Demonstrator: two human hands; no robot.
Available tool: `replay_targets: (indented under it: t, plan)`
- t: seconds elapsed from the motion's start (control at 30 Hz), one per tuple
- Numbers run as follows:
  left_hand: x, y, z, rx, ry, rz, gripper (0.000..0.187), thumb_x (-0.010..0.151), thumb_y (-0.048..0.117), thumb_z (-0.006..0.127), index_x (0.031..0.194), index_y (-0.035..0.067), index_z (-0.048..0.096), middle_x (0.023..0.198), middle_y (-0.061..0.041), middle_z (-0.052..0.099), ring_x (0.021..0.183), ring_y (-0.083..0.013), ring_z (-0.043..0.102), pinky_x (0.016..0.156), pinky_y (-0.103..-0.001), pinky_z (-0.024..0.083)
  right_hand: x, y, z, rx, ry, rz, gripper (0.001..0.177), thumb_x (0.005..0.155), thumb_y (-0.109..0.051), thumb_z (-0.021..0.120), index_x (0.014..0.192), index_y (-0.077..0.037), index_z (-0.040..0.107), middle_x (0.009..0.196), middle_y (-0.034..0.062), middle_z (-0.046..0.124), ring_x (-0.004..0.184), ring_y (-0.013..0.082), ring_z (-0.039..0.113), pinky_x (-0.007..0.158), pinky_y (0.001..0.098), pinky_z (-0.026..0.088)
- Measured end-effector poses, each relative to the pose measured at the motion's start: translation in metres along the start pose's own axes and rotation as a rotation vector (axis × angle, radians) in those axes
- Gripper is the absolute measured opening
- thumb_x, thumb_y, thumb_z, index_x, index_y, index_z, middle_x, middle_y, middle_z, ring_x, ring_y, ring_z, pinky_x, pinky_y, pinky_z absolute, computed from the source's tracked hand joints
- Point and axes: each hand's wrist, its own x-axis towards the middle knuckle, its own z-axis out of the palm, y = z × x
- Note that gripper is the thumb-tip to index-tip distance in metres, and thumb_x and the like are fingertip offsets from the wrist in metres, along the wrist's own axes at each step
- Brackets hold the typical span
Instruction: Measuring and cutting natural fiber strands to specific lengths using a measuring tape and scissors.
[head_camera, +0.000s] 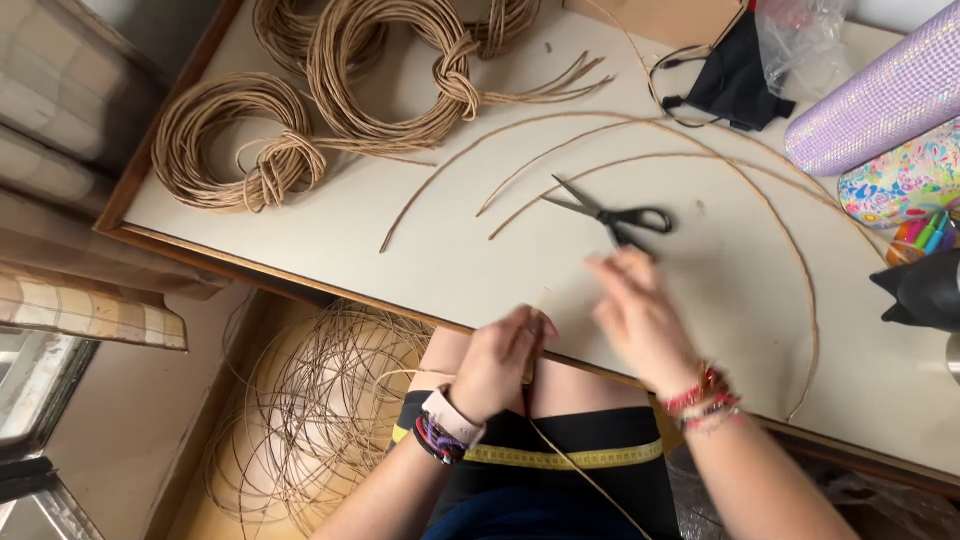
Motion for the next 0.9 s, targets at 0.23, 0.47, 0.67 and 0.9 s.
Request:
replay_targets:
  t: [0.23, 0.47, 0.67, 0.9]
  plan:
    - [-0.007, -0.01, -0.006, 0.217, -0.071, 0.115, 0.018, 0.101, 0.023, 0.058, 0.102, 0.013, 0.073, 0.07, -0.011, 0.073, 0.08, -0.0354, 0.074, 0.077, -0.045, 0.059, 0.003, 0.016, -0.002, 1.282, 0.325, 0.697, 0.007, 0.094, -0.017, 0.067, 0.09, -0.011, 0.067, 0.082, -0.0019, 0.066, 0.066, 0.0076, 0.057, 0.053, 0.0197, 0.047]
    - [-0.008, -0.031, -0.002, 0.434, -0.031, 0.159, 0.022, 0.101, 0.035, 0.059, 0.088, 0.028, 0.076, 0.061, 0.003, 0.071, 0.068, -0.0219, 0.073, 0.071, -0.029, 0.057, -0.01, -0.004, 0.014, 1.626, 0.112, 0.603, 0.017, 0.093, -0.023, 0.066, 0.105, -0.011, 0.069, 0.059, -0.0041, 0.048, 0.043, 0.0062, 0.045, 0.037, 0.0201, 0.035]
    - [-0.013, -0.021, -0.01, 0.456, -0.001, 0.127, 0.015, 0.094, 0.032, 0.063, 0.089, 0.03, 0.077, 0.06, -0.003, 0.067, 0.067, -0.0281, 0.071, 0.069, -0.037, 0.058, -0.002, 0.038, 0.043, 1.643, 0.18, 0.677, 0.013, 0.094, -0.015, 0.06, 0.088, -0.008, 0.069, 0.052, 0.002, 0.046, 0.041, 0.0088, 0.034, 0.035, 0.0245, 0.028]
    - [-0.021, -0.017, -0.036, 0.135, -0.03, -0.093, 0.022, 0.103, 0.036, 0.057, 0.094, 0.028, 0.075, 0.062, 0.001, 0.064, 0.06, -0.02, 0.062, 0.066, -0.033, 0.055, -0.001, 0.03, 0.038, 1.482, 0.121, 0.628, 0.016, 0.097, -0.025, 0.065, 0.101, -0.011, 0.071, 0.062, -0.0048, 0.044, 0.047, 0.0057, 0.04, 0.038, 0.0187, 0.031]
